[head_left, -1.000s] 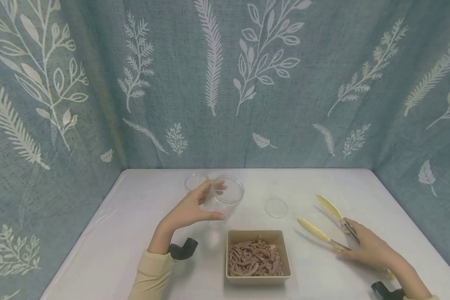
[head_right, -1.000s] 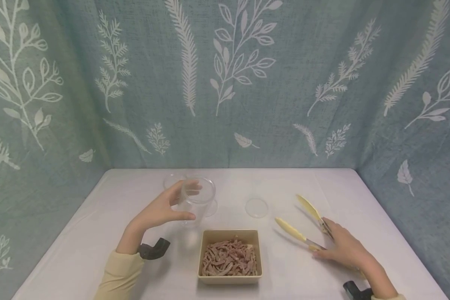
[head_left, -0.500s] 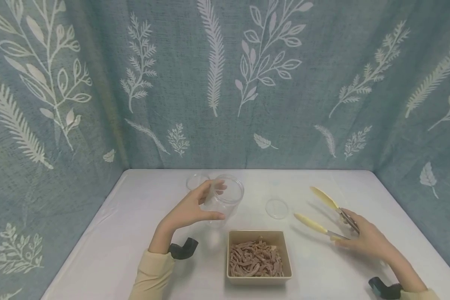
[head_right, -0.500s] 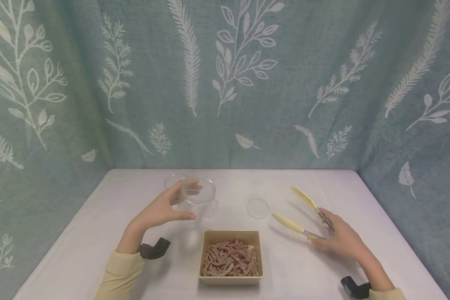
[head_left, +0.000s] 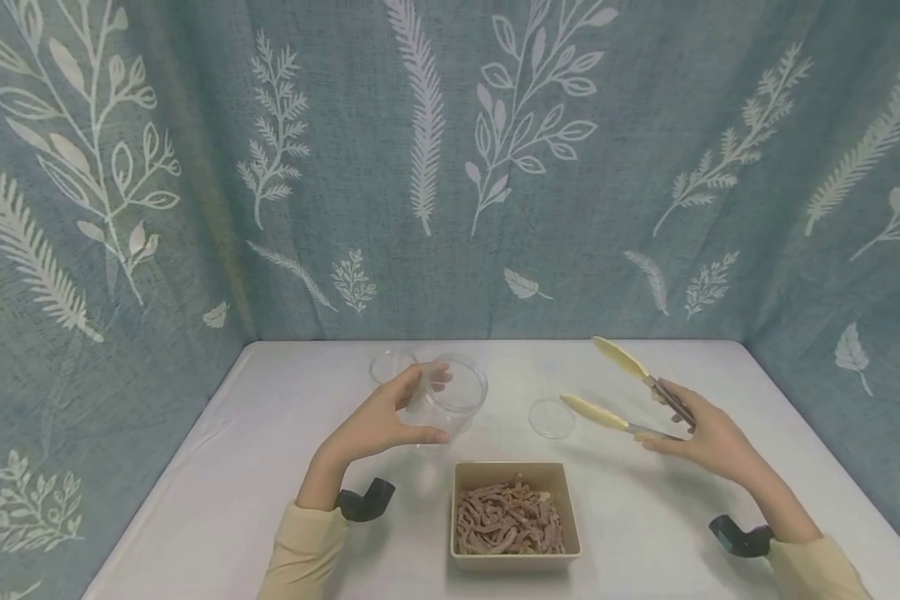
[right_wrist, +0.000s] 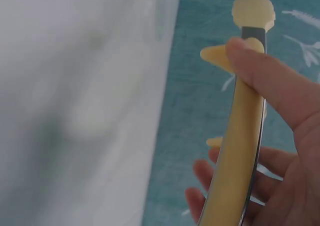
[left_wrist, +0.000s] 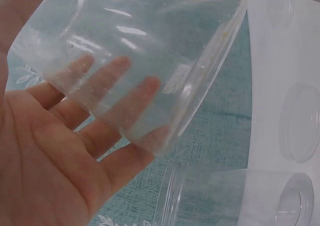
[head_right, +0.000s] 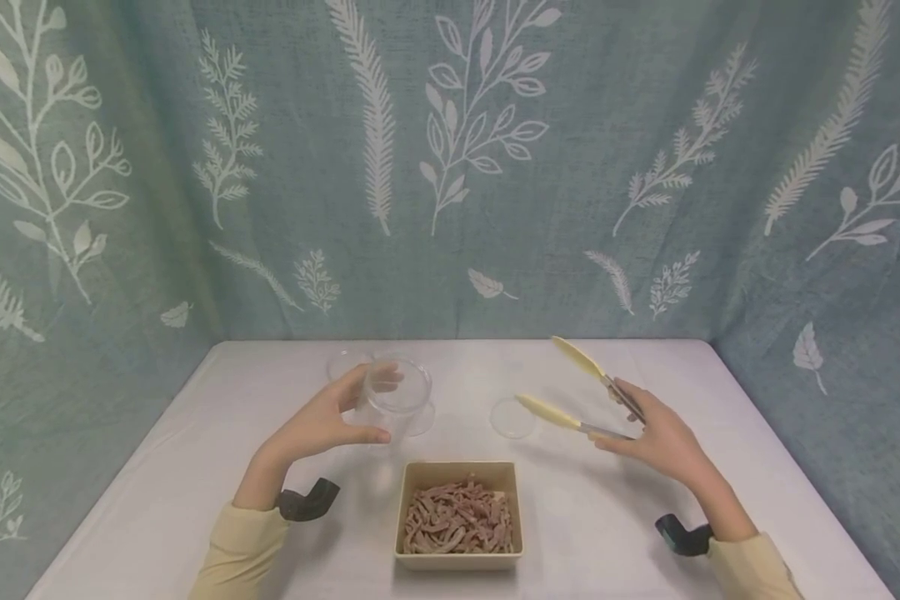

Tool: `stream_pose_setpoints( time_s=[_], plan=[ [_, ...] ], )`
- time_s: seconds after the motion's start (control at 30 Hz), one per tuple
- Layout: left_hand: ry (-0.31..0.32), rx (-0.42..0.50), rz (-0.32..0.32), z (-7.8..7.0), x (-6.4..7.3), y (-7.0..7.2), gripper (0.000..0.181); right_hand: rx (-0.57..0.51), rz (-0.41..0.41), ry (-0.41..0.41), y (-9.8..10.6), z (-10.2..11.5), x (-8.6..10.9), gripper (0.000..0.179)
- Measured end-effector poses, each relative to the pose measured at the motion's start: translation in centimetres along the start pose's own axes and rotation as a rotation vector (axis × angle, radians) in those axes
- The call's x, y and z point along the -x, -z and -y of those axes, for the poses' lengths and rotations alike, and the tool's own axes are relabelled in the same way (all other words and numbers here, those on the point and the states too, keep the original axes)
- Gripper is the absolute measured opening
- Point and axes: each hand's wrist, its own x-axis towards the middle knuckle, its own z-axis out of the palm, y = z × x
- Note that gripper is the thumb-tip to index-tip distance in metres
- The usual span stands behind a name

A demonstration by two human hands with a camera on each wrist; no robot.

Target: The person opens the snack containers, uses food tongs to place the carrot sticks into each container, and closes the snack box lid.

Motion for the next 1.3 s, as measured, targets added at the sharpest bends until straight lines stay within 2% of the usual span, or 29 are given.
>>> stream_pose_setpoints(
  time_s=[0.2,0.37,0.43,0.57,0.73,1.03,1.3],
  plan=[
    [-0.007,-0.027,-0.013,-0.1,0.2,-0.2,0.078,0.072,-0.025,0.045,0.5,2.5,-0.7,0.095],
    [-0.016,-0.091,-0.045,-0.4,0.2,-0.3,0.078,0.135,-0.095,0.065,0.7,4.4,-0.9,0.094],
    [-0.015,-0.126,-0.061,-0.5,0.3,-0.3,0.080,0.166,-0.129,0.098,0.9,5.0,-0.8,0.093],
    [-0.003,-0.190,-0.078,-0.8,0.4,-0.2,0.084,0.244,-0.176,0.219,1.3,5.9,-0.6,0.090],
    [-0.007,-0.219,-0.079,-1.1,0.7,-0.2,0.084,0.315,-0.167,0.319,1.8,6.8,-0.1,0.087],
    [0.044,-0.285,-0.073,-1.1,1.7,0.0,0.091,0.291,-0.079,0.368,3.0,8.0,0.9,0.086],
    [0.051,-0.301,-0.055,-0.6,2.0,0.0,0.092,0.439,-0.084,0.481,4.3,8.8,1.6,0.078]
  ],
)
